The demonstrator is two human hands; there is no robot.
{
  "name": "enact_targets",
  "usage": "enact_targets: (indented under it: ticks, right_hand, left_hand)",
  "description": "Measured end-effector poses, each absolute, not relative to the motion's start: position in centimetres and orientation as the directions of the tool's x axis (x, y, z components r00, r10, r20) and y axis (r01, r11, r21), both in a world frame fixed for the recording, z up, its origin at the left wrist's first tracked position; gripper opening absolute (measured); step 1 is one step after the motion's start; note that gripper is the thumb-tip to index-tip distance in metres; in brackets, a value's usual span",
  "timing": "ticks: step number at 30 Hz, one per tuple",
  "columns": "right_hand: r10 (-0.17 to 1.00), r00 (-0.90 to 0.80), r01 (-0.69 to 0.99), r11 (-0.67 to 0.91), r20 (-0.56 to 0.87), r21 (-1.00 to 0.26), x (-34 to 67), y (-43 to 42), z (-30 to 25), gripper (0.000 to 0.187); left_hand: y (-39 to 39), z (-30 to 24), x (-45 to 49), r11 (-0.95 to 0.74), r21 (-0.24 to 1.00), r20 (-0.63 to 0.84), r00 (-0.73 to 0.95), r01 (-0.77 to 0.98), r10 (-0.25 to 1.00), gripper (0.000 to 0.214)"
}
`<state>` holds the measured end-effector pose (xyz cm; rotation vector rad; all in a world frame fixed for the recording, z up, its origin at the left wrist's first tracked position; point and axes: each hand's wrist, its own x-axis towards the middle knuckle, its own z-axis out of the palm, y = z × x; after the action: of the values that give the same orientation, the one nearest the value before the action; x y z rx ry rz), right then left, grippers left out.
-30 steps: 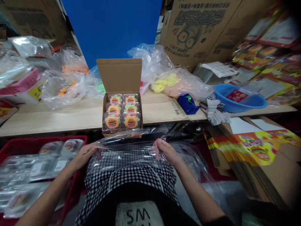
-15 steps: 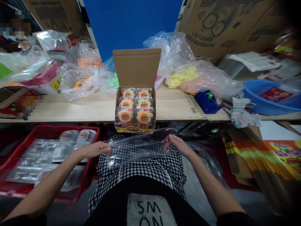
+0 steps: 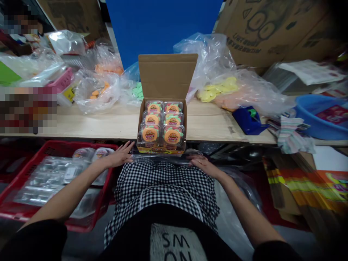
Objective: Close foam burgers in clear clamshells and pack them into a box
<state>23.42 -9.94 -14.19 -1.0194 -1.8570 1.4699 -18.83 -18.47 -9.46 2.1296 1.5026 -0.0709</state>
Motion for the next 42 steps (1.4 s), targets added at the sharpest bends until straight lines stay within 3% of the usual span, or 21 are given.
enact_targets:
  ticks: [3,6,11,14,18,23,27,31,35,42]
  right_hand:
    - [0.773,-0.628,0.259,0.314,0.088,-0.913,23.4,-8.7,-13.1,0.031]
    - [0.757,-0.63,0.218,0.385,0.172,-0.897,23.1,-7.8,-11.1,0.031]
    - [0.803,-0.58,0.181,0.29,0.136,-0.94,22.0,-7.5,-8.2,0.037]
    - [0.87,-0.47,0.046,0.192,0.148,-0.98,21.1,-7.4,-7.2,0.039]
    - [0.935,-0.305,-0.194,0.122,0.178,-0.973,19.1,-6.5,-6.2,0.033]
    - [0.975,-0.137,-0.319,0.124,0.175,-0.94,16.5,-4.4,-5.3,0.019]
    - [0.983,-0.033,-0.37,0.154,0.179,-0.916,14.9,-2.7,-5.4,0.018]
    - [0.982,0.048,-0.386,0.186,0.182,-0.904,13.6,-1.3,-5.6,0.014]
    - [0.968,0.065,-0.332,0.25,0.243,-0.909,12.3,0.0,-5.3,0.013]
    - [0.957,-0.056,-0.323,0.253,0.286,-0.912,11.1,1.4,-2.7,0.017]
  left_hand:
    - [-17.8,-8.7,-18.5,-0.322,0.429,-0.214,0.442,0.844,0.871,0.033]
    - [-17.4,-7.4,-18.2,-0.389,0.484,-0.11,0.496,0.784,0.861,0.035]
    - [-16.5,-5.4,-18.5,-0.292,0.599,-0.137,0.455,0.746,0.88,0.033]
    - [-15.8,-3.9,-18.9,-0.19,0.735,-0.15,0.43,0.65,0.89,0.03]
    - [-14.5,-1.9,-18.7,-0.031,0.885,-0.122,0.295,0.464,0.948,0.029]
    - [-11.6,-2.0,-17.7,-0.066,0.964,0.071,-0.012,0.258,0.997,0.023]
    - [-8.6,-3.0,-16.7,-0.119,0.987,0.131,-0.119,0.108,0.984,0.02]
    - [-5.7,-2.5,-16.2,-0.278,0.952,0.295,-0.145,0.128,0.944,0.02]
    - [-3.2,-1.2,-16.3,-0.38,0.901,0.396,-0.044,0.209,0.917,0.022]
    - [-0.6,0.3,-16.5,-0.498,0.853,0.481,0.135,0.156,0.866,0.034]
